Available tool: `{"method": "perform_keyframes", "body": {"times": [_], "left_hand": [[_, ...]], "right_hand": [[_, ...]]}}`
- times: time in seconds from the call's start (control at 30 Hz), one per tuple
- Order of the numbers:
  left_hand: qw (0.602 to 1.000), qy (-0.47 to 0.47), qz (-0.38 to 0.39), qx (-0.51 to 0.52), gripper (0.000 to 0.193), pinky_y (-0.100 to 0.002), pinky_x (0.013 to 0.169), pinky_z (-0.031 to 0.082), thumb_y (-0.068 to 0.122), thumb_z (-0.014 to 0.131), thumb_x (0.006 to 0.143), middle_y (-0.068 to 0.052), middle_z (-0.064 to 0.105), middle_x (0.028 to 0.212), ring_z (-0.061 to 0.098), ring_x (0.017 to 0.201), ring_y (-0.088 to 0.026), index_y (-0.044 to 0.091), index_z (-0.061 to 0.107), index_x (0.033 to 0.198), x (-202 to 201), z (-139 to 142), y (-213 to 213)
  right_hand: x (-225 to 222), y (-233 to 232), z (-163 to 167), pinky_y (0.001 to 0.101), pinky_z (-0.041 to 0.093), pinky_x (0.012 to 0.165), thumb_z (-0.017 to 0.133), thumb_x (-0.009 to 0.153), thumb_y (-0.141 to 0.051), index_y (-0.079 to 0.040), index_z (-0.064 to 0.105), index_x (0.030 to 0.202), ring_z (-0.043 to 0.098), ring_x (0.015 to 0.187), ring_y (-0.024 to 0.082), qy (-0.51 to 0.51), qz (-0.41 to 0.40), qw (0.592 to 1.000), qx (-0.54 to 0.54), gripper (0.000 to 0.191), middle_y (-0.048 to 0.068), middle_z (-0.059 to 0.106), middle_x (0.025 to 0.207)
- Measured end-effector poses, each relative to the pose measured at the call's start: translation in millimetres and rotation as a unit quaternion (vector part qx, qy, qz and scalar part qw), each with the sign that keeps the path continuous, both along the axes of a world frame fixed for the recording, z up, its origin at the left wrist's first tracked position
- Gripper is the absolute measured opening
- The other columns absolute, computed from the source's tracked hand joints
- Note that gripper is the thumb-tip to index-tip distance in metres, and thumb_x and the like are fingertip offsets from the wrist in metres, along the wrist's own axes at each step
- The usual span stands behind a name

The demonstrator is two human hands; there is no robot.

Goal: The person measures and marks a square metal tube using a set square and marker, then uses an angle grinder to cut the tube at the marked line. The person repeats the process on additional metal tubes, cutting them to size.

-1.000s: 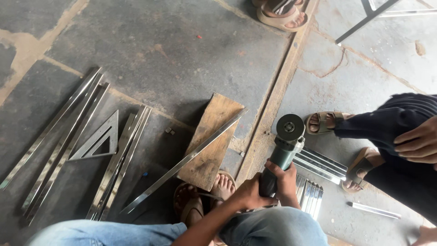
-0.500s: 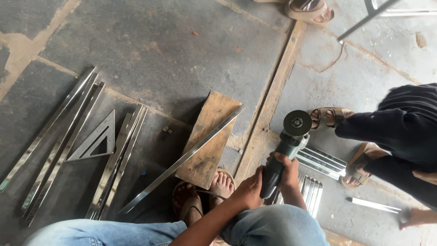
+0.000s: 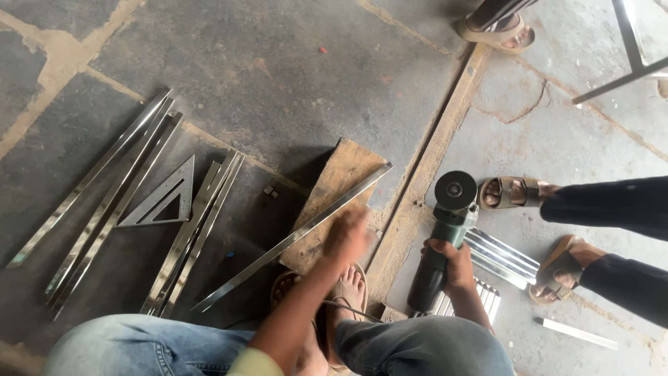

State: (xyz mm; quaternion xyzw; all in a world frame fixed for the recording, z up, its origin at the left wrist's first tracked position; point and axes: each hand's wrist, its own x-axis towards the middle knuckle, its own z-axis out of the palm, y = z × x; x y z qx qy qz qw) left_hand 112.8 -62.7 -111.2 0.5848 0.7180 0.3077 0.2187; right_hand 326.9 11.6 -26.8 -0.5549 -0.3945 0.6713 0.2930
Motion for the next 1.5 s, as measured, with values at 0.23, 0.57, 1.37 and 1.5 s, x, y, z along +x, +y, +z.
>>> {"method": "perform_keyframes", "body": {"times": [0.23,0.57,1.37,1.5], "left_hand": [[0.981,0.188,0.01,-0.047,0.035,-0.048,0.088,0.053,0.037,0.064,0.096,-0.013,0.063,0.109,0.064,0.101,-0.031,0.008,0.058,0.115,-59.5,-35.1,11.5],[0.988,0.141,0.069,-0.014,0.025,-0.044,0.073,0.057,0.032,0.066,0.095,-0.013,0.062,0.097,0.065,0.091,-0.033,0.008,0.06,0.1,-78.1,-38.4,-70.4],[0.982,0.141,0.119,-0.045,0.021,-0.047,0.08,0.042,0.033,0.061,0.098,-0.009,0.057,0.088,0.057,0.088,-0.031,0.014,0.059,0.09,-27.4,-31.7,-59.8],[0.98,0.15,0.084,-0.101,0.022,-0.048,0.088,0.042,0.032,0.059,0.099,-0.01,0.059,0.107,0.056,0.102,-0.031,0.015,0.057,0.113,-24.4,-31.4,-61.7]], "right_hand": [[8.9,-5.0,-4.6,0.0409,0.059,0.071,0.077,0.067,-0.025,0.003,0.061,0.109,0.07,0.078,0.026,-0.051,0.017,0.999,0.004,0.053,0.016,0.069,0.089],[7.1,-16.4,-17.8,0.04,0.058,0.07,0.079,0.066,-0.021,0.004,0.061,0.107,0.07,0.074,0.026,-0.104,0.044,0.994,0.001,0.051,0.017,0.069,0.085],[-54.3,-3.4,6.7,0.0401,0.061,0.074,0.083,0.062,-0.034,-0.002,0.065,0.109,0.073,0.077,0.028,-0.376,0.22,0.897,0.076,0.06,0.017,0.075,0.092],[-65.1,6.2,6.0,0.04,0.061,0.075,0.084,0.061,-0.035,-0.001,0.067,0.106,0.074,0.076,0.027,-0.395,0.224,0.887,0.086,0.059,0.015,0.075,0.089]]}}
